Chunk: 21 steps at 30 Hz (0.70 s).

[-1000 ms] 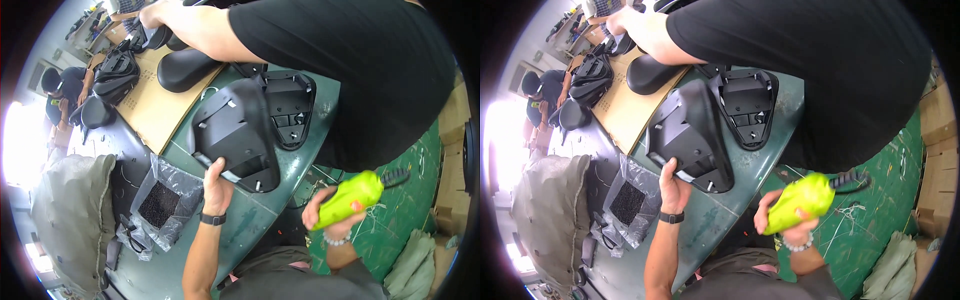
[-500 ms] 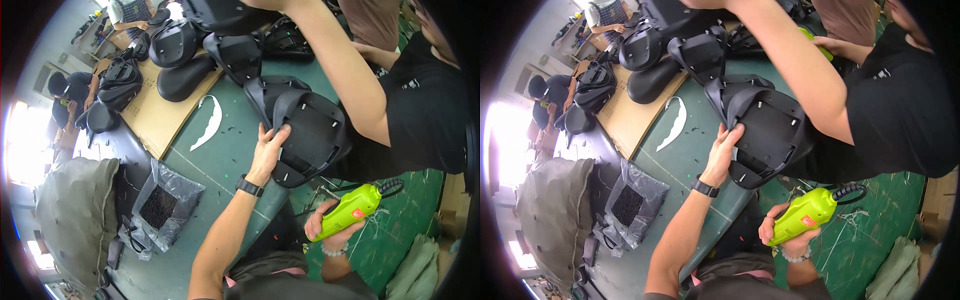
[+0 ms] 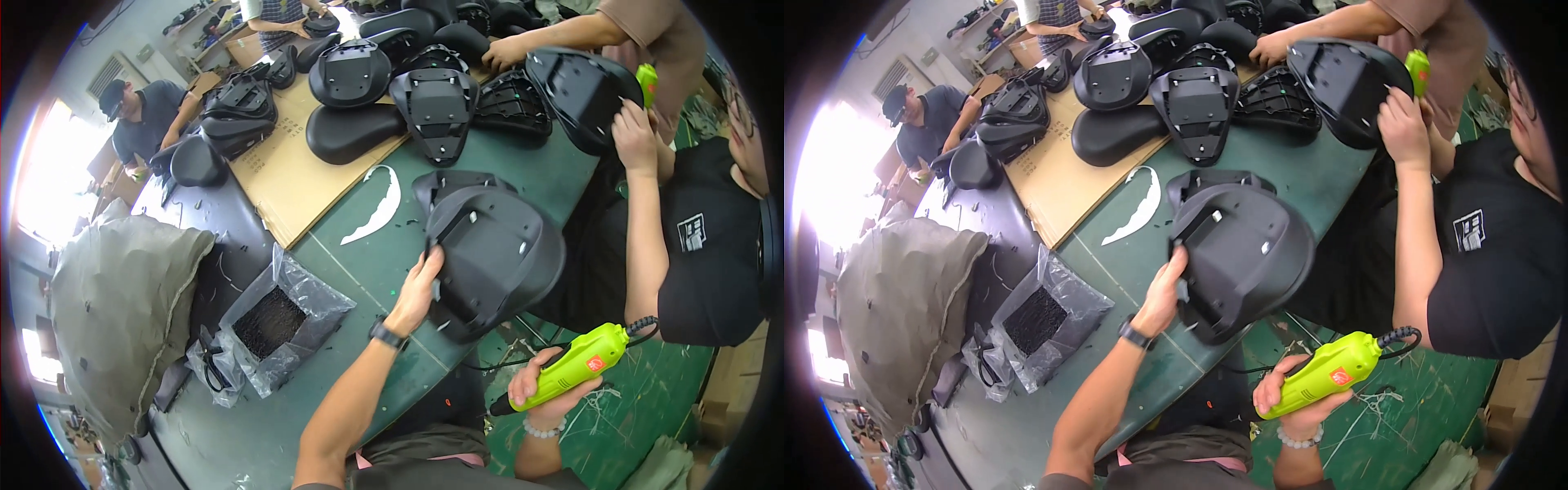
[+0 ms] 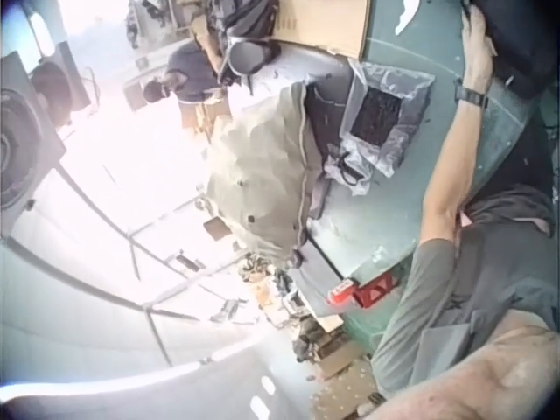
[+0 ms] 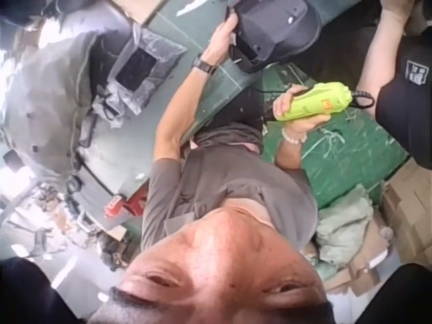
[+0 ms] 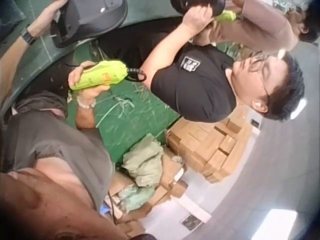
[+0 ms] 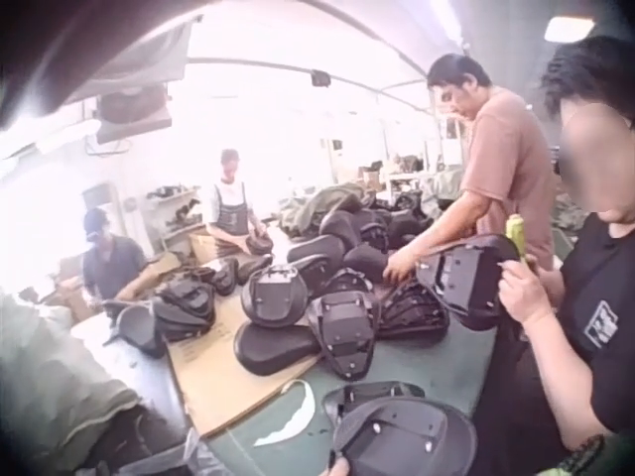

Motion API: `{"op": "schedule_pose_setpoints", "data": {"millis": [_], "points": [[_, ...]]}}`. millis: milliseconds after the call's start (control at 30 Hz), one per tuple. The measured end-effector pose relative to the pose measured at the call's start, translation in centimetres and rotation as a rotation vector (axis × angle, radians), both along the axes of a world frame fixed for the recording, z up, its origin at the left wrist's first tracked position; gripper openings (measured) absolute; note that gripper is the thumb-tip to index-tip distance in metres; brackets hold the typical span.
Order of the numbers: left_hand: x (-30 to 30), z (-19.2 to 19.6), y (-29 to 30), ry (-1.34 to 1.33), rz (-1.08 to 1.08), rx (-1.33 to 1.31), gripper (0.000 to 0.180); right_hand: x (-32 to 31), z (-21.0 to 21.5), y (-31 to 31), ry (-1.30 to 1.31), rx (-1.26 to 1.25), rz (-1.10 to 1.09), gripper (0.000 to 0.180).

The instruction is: Assembling bicycle seats by fastening plastic components with an electric screwdriver.

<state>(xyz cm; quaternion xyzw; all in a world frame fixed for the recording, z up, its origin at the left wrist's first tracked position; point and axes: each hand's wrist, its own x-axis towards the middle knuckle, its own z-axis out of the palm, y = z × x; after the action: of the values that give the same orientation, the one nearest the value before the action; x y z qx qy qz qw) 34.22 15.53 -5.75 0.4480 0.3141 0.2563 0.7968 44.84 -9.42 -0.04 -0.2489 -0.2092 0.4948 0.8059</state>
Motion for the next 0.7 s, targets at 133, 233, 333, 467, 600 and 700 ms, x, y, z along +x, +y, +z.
{"op": "schedule_pose_setpoints", "data": {"millis": [133,233,333,467,600,700], "points": [[-9.2,2.8,-3.1,0.021,0.204,-0.042,0.052,-0.3,-0.3,1.7,-0.005,-0.038,0.037,0.096],[-18.8,3.9,-6.7,0.049,0.31,-0.077,0.05,-2.4,0.2,4.3,0.038,-0.088,0.092,0.093],[-28.8,1.0,-13.2,0.158,0.426,-0.092,0.05,-4.0,1.6,5.3,0.099,-0.065,0.194,0.095],[-35.8,4.3,-19.2,-0.091,0.744,-0.292,0.057,-6.7,3.6,7.6,-0.162,0.011,0.297,0.078],[-48.3,7.8,-26.2,-0.034,1.384,-0.01,0.056,-14.1,5.3,11.2,-0.038,-0.071,0.631,0.099],[-59.7,6.0,-29.8,-0.144,1.691,0.21,0.055,-20.0,5.6,12.7,-0.084,-0.127,0.744,0.098]]}}
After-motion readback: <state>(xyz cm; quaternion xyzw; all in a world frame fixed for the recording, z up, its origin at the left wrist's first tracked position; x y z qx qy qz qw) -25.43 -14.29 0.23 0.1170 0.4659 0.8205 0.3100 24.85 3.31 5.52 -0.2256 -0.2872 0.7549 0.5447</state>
